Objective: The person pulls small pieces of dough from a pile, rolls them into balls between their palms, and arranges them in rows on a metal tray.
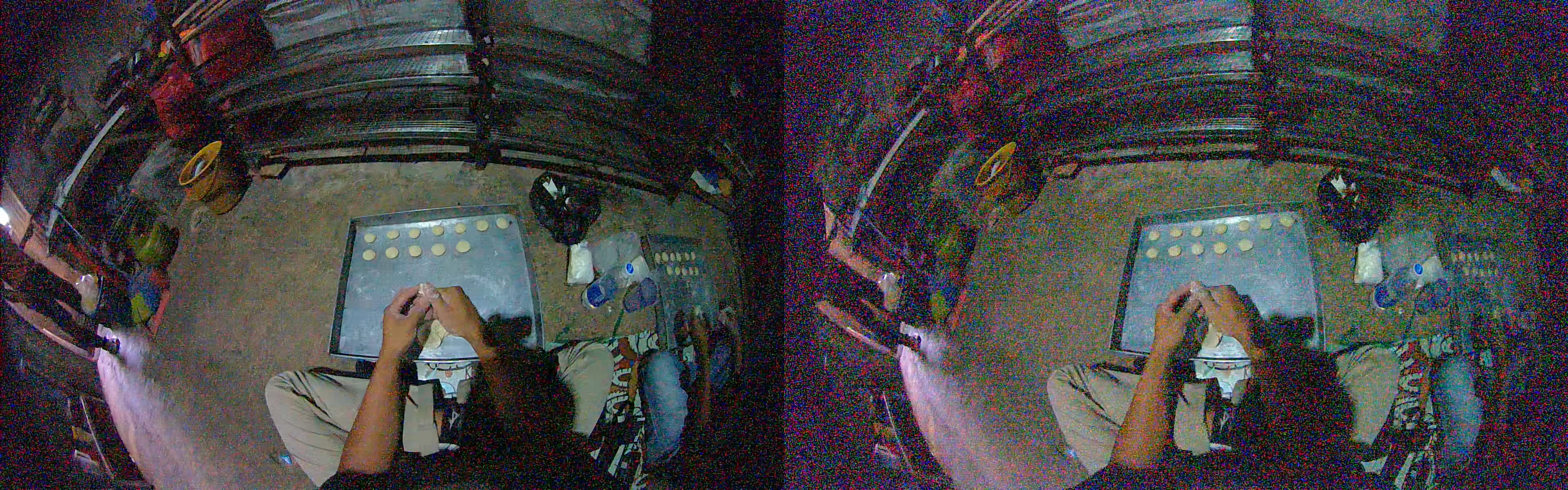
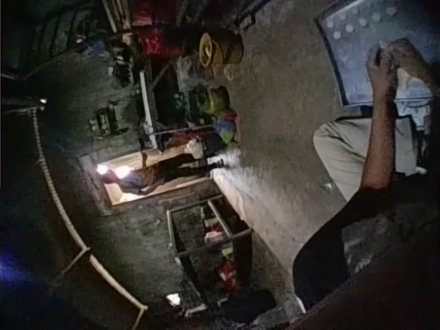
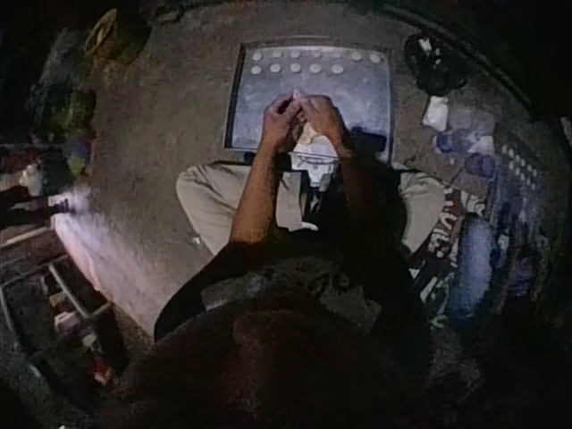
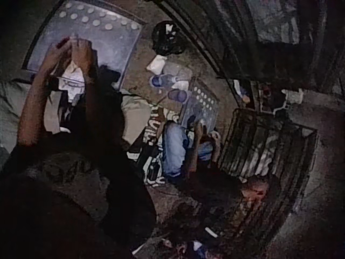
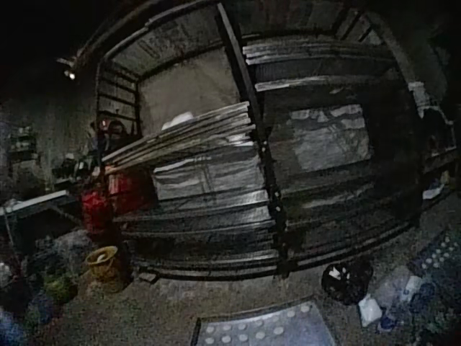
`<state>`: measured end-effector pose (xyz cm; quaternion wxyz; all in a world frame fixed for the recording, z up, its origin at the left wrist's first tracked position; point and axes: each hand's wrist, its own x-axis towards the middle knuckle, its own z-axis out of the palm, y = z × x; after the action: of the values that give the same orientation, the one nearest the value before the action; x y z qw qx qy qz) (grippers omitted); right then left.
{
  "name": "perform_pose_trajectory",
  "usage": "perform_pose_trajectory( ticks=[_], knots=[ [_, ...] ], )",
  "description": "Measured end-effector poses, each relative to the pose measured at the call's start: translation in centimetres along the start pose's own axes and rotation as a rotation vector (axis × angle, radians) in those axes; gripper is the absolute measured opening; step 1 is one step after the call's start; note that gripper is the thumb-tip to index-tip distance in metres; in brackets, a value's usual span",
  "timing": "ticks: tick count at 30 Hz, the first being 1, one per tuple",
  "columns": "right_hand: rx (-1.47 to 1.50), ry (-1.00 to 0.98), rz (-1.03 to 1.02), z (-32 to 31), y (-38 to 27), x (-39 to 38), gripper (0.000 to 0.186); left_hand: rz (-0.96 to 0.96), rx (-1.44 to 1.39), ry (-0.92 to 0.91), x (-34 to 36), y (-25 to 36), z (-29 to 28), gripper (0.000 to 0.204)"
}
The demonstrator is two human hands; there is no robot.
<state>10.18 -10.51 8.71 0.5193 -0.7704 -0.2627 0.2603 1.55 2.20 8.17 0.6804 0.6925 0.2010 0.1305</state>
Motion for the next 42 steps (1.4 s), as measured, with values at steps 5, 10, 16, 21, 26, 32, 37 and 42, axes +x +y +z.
perform_pose_trajectory(
  ticks=[5,10,16,21,26,32,37,42],
  knots=[
    [-0.058,-0.064,-0.064,0.3,3.6,0.9,0.055,-0.122,-0.264,0.152,-0.1,0.5,1.4,0.021],
    [-0.157,-0.009,-0.298,-1.6,-1.7,-0.8,0.043,0.065,-0.021,0.241,0.7,-2.5,-0.3,0.025],
    [-0.277,0.144,-0.454,-1.5,-0.9,-0.6,0.026,-0.226,-0.242,0.084,0.7,-2.9,0.0,0.026],
    [-0.042,0.412,-0.316,-0.2,0.2,-0.2,0.029,0.088,-0.039,-0.036,-0.5,-0.6,1.8,0.030],
    [0.352,0.131,0.113,0.7,0.3,0.0,0.039,-0.023,-0.171,0.170,-0.6,-0.4,1.8,0.027],
    [0.628,-0.085,-0.038,2.2,3.9,1.3,0.029,-0.081,-0.503,-0.014,-0.3,-0.5,0.5,0.033],
    [0.590,-0.006,0.068,1.7,2.7,0.4,0.034,0.080,-0.163,-0.121,-0.5,0.2,1.0,0.037],
    [0.618,0.067,-0.018,1.5,2.8,0.4,0.033,-0.015,-0.155,-0.101,-1.3,1.0,1.8,0.037]
  ],
)
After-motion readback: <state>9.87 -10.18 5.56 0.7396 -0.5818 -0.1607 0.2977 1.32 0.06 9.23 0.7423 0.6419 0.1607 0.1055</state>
